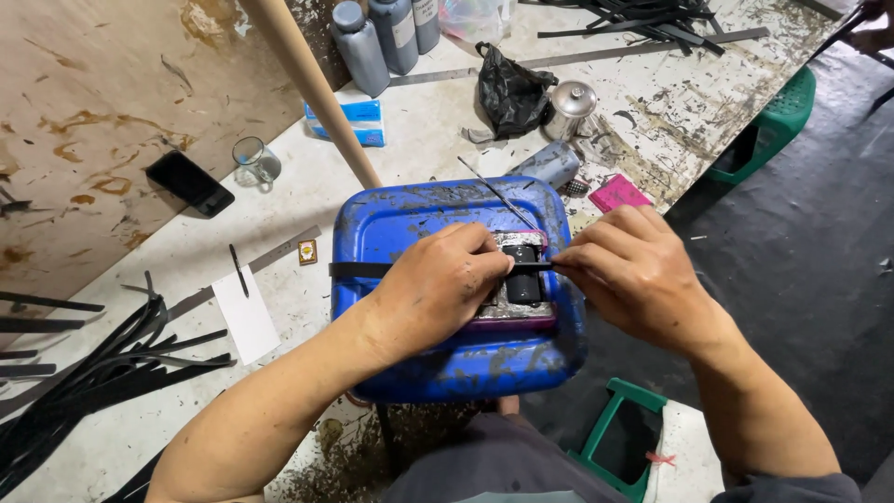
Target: The person cuts black leather straps with scissors, then rubs them on a small heated device to flatten or shape them. After processing, the straps are hung on a wall rack using colored clips to dry or cool.
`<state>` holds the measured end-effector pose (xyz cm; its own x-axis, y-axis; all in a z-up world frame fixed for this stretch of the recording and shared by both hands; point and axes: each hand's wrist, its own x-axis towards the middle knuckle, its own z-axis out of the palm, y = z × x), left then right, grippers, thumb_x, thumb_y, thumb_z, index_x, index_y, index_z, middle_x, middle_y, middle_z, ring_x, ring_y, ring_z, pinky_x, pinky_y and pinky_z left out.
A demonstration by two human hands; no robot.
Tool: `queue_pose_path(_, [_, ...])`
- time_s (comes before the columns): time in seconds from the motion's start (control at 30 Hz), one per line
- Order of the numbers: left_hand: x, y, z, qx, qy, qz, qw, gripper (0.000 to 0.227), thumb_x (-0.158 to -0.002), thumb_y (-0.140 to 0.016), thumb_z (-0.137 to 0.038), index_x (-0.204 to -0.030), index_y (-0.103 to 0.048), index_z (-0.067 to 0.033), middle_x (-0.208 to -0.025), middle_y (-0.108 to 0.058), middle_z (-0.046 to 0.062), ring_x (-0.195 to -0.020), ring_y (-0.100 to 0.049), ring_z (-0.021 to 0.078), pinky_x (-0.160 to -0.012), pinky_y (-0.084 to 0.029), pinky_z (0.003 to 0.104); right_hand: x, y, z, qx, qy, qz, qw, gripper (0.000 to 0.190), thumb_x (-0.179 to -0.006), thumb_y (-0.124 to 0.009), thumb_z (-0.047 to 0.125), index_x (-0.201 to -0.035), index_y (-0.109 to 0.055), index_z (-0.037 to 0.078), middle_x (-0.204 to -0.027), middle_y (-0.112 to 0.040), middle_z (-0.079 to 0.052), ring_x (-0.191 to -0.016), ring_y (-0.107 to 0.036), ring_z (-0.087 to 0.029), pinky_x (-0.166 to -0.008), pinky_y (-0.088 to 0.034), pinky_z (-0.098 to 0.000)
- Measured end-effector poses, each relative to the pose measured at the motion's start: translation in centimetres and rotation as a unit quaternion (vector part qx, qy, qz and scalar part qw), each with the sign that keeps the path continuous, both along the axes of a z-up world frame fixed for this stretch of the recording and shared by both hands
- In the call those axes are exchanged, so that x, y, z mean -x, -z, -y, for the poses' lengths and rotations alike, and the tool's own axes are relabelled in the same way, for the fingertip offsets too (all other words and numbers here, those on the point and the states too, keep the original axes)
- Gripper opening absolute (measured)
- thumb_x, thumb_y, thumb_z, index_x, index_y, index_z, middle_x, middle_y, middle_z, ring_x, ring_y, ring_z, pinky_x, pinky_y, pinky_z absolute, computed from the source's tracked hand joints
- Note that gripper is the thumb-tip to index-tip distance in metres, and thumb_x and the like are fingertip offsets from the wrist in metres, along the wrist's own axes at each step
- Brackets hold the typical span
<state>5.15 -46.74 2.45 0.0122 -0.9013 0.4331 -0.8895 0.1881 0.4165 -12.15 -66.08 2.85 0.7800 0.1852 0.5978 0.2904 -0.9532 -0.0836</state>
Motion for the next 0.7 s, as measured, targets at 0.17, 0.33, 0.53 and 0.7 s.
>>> queue_pose_path(0.17, [-0.3, 0.2, -0.1, 0.011, 0.003, -0.005, 1.000, 0.009, -0.093, -0.064, -0.001, -0.087, -0.061, -0.0059, -0.087, -0.056, 0.012, -0.076, -0.058, 0.0346, -0.065, -0.048, 0.048, 1.9, 0.7, 1.6, -0.010, 0.026, -0.015, 0.999, 0.004, -0.098, -0.072, 0.012, -0.098, -0.069, 0.010, -0.096, -0.071, -0.004, -0.080, -0.056, -0.028, -0.072, -0.040, -0.0403])
queue_pose_path(0.33, [-0.2, 0.3, 0.2, 0.004, 0.002, 0.006, 1.000, 0.012, -0.093, -0.063, -0.002, -0.083, -0.059, -0.0055, -0.085, -0.056, 0.012, -0.076, -0.058, 0.0358, -0.064, -0.047, 0.049, 0.0, -0.3, -0.3, -0.033, -0.005, -0.013, 0.999, 0.011, -0.097, -0.074, 0.018, -0.103, -0.071, 0.010, -0.097, -0.071, -0.005, -0.079, -0.056, -0.027, -0.075, -0.042, -0.0403])
queue_pose_path(0.53, [-0.2, 0.3, -0.2, 0.008, 0.002, 0.005, 1.000, 0.004, -0.095, -0.064, -0.004, -0.096, -0.067, -0.0072, -0.089, -0.058, 0.012, -0.078, -0.059, 0.0359, -0.067, -0.049, 0.048, 0.4, 0.5, 0.2, -0.024, -0.022, 0.003, 0.999, 0.007, -0.099, -0.070, 0.012, -0.098, -0.066, 0.006, -0.091, -0.067, -0.008, -0.078, -0.054, -0.029, -0.071, -0.042, -0.0420])
queue_pose_path(0.7, [-0.3, 0.5, 0.0, 0.005, 0.008, 0.012, 1.000, 0.011, -0.093, -0.062, 0.000, -0.084, -0.060, -0.0056, -0.087, -0.056, 0.013, -0.076, -0.058, 0.0364, -0.066, -0.048, 0.048, 1.9, 0.9, 1.5, -0.029, 0.033, -0.023, 0.999, 0.005, -0.095, -0.075, 0.010, -0.097, -0.070, 0.011, -0.094, -0.070, -0.004, -0.079, -0.056, -0.028, -0.072, -0.041, -0.0408])
